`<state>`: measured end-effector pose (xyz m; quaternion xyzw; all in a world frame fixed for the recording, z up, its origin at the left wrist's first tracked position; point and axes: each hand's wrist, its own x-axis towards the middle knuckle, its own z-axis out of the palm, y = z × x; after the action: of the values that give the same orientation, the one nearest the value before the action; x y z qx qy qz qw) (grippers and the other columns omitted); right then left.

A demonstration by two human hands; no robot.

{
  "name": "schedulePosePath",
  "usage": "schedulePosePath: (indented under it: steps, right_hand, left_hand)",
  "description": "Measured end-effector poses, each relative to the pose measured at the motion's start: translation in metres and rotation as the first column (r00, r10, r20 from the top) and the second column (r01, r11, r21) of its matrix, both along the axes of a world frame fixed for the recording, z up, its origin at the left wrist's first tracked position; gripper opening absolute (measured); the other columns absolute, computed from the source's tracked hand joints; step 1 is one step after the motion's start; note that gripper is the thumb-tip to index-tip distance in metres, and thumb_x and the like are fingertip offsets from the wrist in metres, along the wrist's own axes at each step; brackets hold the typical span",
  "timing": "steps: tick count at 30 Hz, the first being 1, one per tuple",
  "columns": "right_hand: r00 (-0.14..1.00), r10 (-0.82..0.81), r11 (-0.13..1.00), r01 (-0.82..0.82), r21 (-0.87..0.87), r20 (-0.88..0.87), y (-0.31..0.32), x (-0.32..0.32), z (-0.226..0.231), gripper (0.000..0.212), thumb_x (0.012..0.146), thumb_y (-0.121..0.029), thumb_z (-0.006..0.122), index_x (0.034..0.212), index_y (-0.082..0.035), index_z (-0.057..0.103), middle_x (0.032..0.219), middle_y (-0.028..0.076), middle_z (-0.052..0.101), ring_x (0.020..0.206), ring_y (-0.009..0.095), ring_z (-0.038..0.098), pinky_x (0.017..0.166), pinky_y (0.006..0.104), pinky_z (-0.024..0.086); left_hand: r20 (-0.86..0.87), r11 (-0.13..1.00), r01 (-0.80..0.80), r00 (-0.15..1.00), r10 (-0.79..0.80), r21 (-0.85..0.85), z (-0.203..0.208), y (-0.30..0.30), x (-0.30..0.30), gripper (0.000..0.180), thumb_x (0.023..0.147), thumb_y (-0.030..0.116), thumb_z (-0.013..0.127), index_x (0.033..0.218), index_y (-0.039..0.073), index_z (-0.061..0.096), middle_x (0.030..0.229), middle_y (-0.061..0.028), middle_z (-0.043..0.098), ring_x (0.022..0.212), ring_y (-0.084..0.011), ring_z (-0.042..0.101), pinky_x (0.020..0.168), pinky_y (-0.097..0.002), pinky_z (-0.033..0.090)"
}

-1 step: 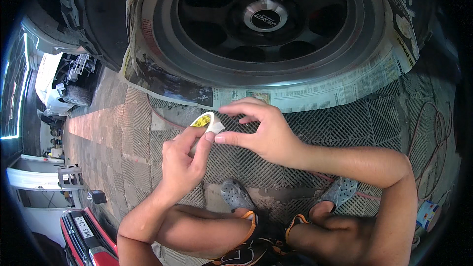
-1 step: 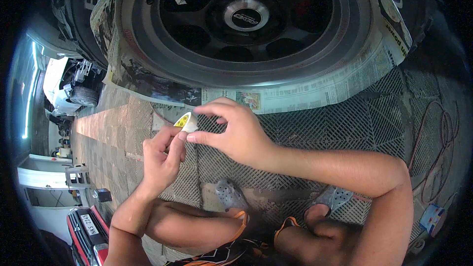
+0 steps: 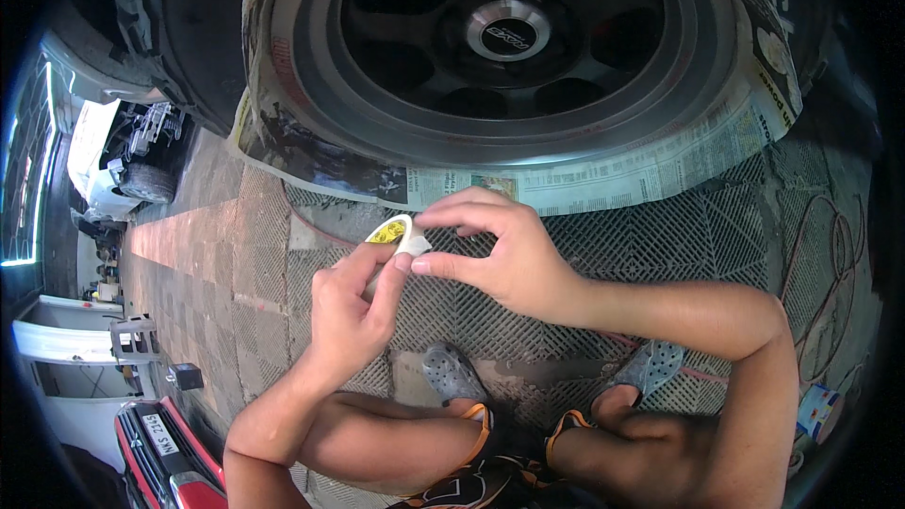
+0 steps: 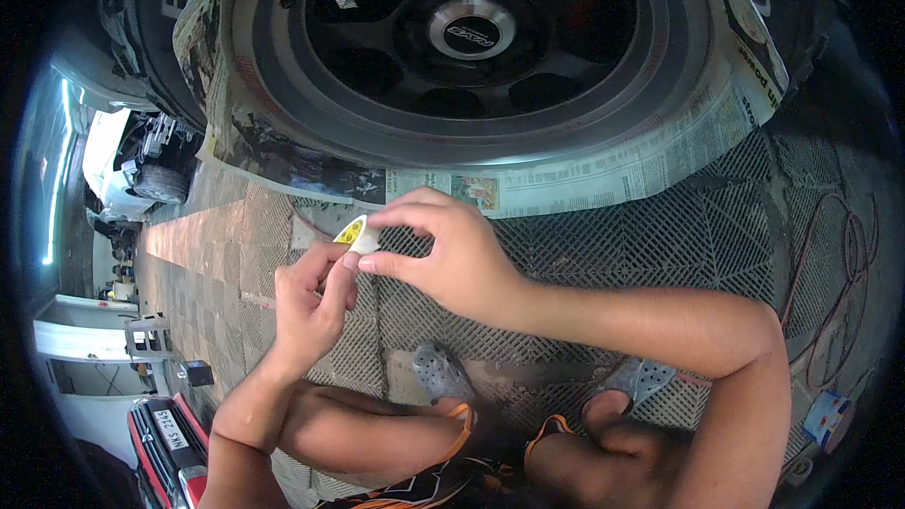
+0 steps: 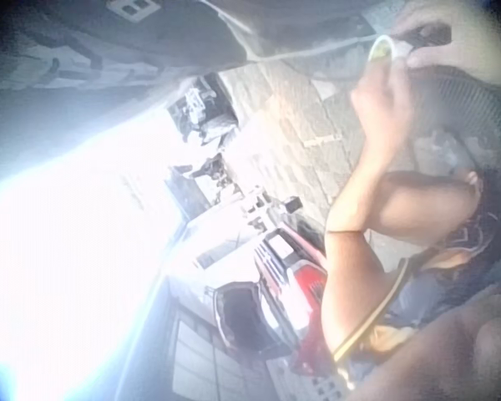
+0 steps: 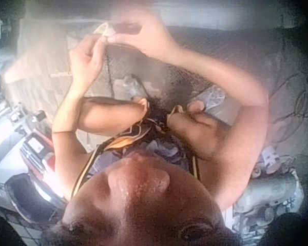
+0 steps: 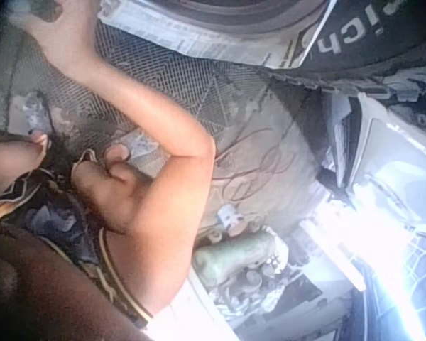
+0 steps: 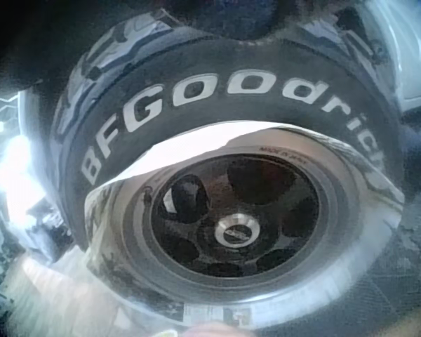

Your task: The person applies newspaper strips and masking tape around the rim of a car tire to protect the tire surface. The person smooths the newspaper and secures it with tape along the rim edge.

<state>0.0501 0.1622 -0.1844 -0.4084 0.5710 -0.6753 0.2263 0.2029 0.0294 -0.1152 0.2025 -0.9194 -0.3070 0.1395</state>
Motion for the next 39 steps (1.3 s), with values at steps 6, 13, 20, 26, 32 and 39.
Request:
schedulePosePath:
  steps: [6, 13, 20, 26, 32, 39]
  right_hand:
    - [0.996, 0.047, 0.999, -0.048, -0.012, -0.079, 0.0, -0.006, 0.011, 0.017, 0.093, -0.011, 0.077, 0.107, -0.002, 0.078, 0.1, 0.011, 0.076, 0.094, 0.02, 0.073, 0.083, 0.0315, 0.057]
    - [0.998, 0.055, 0.995, -0.058, 0.078, 0.029, 0.001, -0.002, 0.016, 0.016, 0.096, -0.01, 0.073, 0.107, 0.001, 0.077, 0.101, 0.013, 0.078, 0.091, 0.017, 0.074, 0.08, 0.0297, 0.058]
    - [0.998, 0.056, 0.998, -0.057, 0.018, 0.025, 0.0, -0.004, 0.017, 0.016, 0.096, -0.009, 0.073, 0.108, 0.002, 0.077, 0.101, 0.013, 0.078, 0.092, 0.016, 0.074, 0.081, 0.0296, 0.059]
    - [0.999, 0.048, 0.998, -0.049, 0.045, 0.021, -0.001, -0.003, 0.02, 0.017, 0.097, -0.01, 0.073, 0.108, 0.002, 0.077, 0.101, 0.013, 0.078, 0.092, 0.017, 0.074, 0.081, 0.0299, 0.059]
    - [0.998, 0.042, 0.998, -0.045, 0.039, 0.052, -0.002, -0.001, 0.022, 0.016, 0.097, -0.01, 0.072, 0.108, 0.002, 0.077, 0.101, 0.013, 0.078, 0.09, 0.016, 0.075, 0.079, 0.0293, 0.059]
    - [0.999, -0.04, 0.999, 0.039, 0.028, 0.034, -0.004, 0.007, 0.022, 0.016, 0.098, -0.01, 0.072, 0.106, 0.003, 0.076, 0.099, 0.012, 0.079, 0.089, 0.014, 0.074, 0.077, 0.0288, 0.059]
  left_hand:
    - [-0.018, 1.0, 0.025, 1.0, -0.024, 0.018, -0.001, -0.002, -0.006, 0.022, 0.103, 0.014, 0.062, 0.095, -0.004, 0.071, 0.058, -0.0029, 0.062, 0.05, -0.0066, 0.058, 0.048, -0.0249, 0.044]
    - [0.102, 0.976, -0.05, 0.994, 0.029, 0.21, 0.003, -0.001, -0.009, 0.023, 0.105, 0.015, 0.059, 0.095, -0.004, 0.07, 0.058, -0.0024, 0.063, 0.051, -0.0069, 0.06, 0.047, -0.0243, 0.043]
    - [0.047, 0.967, -0.066, 0.997, 0.056, 0.245, 0.0, -0.002, -0.01, 0.02, 0.103, 0.013, 0.061, 0.094, -0.003, 0.07, 0.056, -0.0014, 0.062, 0.05, -0.0057, 0.058, 0.049, -0.0245, 0.043]
    - [0.019, 0.956, -0.079, 0.997, 0.076, 0.283, 0.0, -0.003, -0.008, 0.021, 0.103, 0.012, 0.059, 0.093, -0.004, 0.069, 0.058, -0.0013, 0.06, 0.05, -0.0065, 0.055, 0.047, -0.0247, 0.041]
    - [-0.018, 0.956, -0.063, 0.997, 0.072, 0.287, 0.0, -0.003, -0.007, 0.023, 0.105, 0.012, 0.057, 0.093, -0.005, 0.069, 0.061, -0.002, 0.059, 0.051, -0.0083, 0.056, 0.047, -0.0243, 0.04]
    - [-0.057, 0.9, -0.093, 0.99, 0.13, 0.426, -0.006, -0.004, -0.005, 0.025, 0.106, 0.013, 0.057, 0.094, -0.005, 0.069, 0.063, -0.0029, 0.059, 0.051, -0.009, 0.055, 0.046, -0.0239, 0.04]
